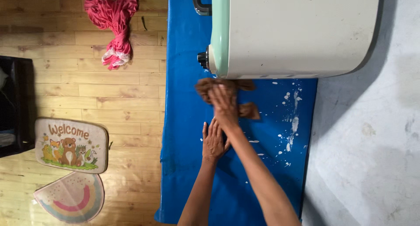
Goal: The person wipes a blue table surface with a brown cloth, removing white residue. The person moves around the table to clean different sections, including the area under a white appliance.
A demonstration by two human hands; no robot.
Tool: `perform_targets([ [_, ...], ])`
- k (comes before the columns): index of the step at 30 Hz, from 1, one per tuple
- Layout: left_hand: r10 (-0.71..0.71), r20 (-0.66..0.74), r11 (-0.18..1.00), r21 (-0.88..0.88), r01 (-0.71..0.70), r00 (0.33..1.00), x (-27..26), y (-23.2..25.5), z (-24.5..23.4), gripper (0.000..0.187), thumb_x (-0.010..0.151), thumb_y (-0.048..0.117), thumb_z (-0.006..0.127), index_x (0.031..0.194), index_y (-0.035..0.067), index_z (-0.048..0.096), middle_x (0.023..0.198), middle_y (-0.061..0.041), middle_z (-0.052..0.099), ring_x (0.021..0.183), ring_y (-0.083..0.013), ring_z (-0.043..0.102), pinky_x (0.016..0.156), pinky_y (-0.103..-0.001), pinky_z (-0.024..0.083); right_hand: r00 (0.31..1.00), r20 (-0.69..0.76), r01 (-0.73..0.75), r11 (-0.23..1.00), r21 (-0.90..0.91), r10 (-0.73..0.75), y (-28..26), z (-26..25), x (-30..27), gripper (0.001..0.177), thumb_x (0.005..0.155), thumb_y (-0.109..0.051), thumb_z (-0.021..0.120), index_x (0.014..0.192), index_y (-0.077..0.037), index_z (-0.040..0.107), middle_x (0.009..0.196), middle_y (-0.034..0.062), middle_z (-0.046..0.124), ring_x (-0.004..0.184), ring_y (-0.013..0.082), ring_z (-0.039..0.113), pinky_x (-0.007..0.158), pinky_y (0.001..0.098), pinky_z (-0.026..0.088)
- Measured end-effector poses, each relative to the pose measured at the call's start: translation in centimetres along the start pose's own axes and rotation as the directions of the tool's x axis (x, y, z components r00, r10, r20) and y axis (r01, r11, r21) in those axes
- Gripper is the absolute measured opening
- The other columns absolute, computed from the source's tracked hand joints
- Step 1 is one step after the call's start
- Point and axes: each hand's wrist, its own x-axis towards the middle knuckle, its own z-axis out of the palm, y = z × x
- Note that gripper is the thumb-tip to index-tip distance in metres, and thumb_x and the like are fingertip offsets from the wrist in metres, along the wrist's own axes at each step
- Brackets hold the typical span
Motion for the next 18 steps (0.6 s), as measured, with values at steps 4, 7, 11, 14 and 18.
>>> perform_targets([
  [4, -0.042, 0.035, 0.99, 0.134, 0.037, 0.999, 0.0, 0.8, -0.5, 0.06, 0.095, 0.039, 0.056, 0.15, 0.018, 0.045, 0.161, -0.008, 0.039, 0.154, -0.0235, 0.03, 0.128, -0.055, 0.014, 0.966, 0.076, 0.248, 0.969, 0.009, -0.248, 1.9, -2.7, 1.2, 0.046, 0.098, -0.003, 0.052, 0.141, -0.015, 0.06, 0.158, 0.0096, 0.05, 0.148, 0.0283, 0.046, 0.121, 0.0513, 0.036],
  [7, -0.059, 0.05, 0.99, 0.128, 0.052, 0.997, 0.9, 1.3, -1.2, 0.063, 0.093, 0.039, 0.056, 0.152, 0.022, 0.044, 0.162, -0.006, 0.037, 0.151, -0.022, 0.029, 0.126, -0.054, 0.013, 0.988, 0.156, -0.058, 0.965, 0.257, 0.017, 7.6, -6.0, -1.0, 0.036, 0.105, -0.014, 0.054, 0.138, -0.024, 0.066, 0.143, 0.0028, 0.062, 0.134, 0.021, 0.057, 0.108, 0.0392, 0.051],
  [11, -0.08, 0.065, 0.991, 0.111, 0.072, 0.995, 0.8, 1.5, -1.9, 0.063, 0.093, 0.039, 0.056, 0.153, 0.023, 0.043, 0.163, -0.004, 0.036, 0.153, -0.0207, 0.029, 0.127, -0.053, 0.013, 0.986, -0.059, -0.168, 0.903, -0.396, 0.158, 16.1, -10.7, -6.3, 0.045, 0.1, -0.016, 0.056, 0.144, -0.007, 0.061, 0.156, 0.0203, 0.05, 0.149, 0.0366, 0.043, 0.123, 0.0485, 0.041],
  [14, -0.055, 0.044, 0.994, 0.097, 0.051, 0.997, 0.9, 1.3, -2.0, 0.064, 0.094, 0.039, 0.057, 0.154, 0.023, 0.043, 0.164, -0.004, 0.036, 0.154, -0.0212, 0.029, 0.127, -0.053, 0.013, 0.921, -0.191, -0.379, 0.895, -0.234, 0.34, 17.3, -11.8, -7.8, 0.048, 0.104, -0.012, 0.048, 0.151, -0.005, 0.057, 0.16, 0.0241, 0.045, 0.151, 0.0441, 0.037, 0.124, 0.0504, 0.036],
  [18, -0.047, 0.012, 0.995, 0.083, 0.046, 0.999, 0.6, 1.0, -1.6, 0.061, 0.093, 0.036, 0.058, 0.151, 0.021, 0.046, 0.159, -0.007, 0.039, 0.15, -0.0224, 0.03, 0.125, -0.054, 0.014, 0.927, -0.176, -0.373, 0.864, -0.339, 0.332, 14.3, -8.2, -6.4, 0.05, 0.108, -0.015, 0.052, 0.155, 0.0, 0.051, 0.162, 0.0269, 0.041, 0.151, 0.0468, 0.033, 0.123, 0.0531, 0.033],
])
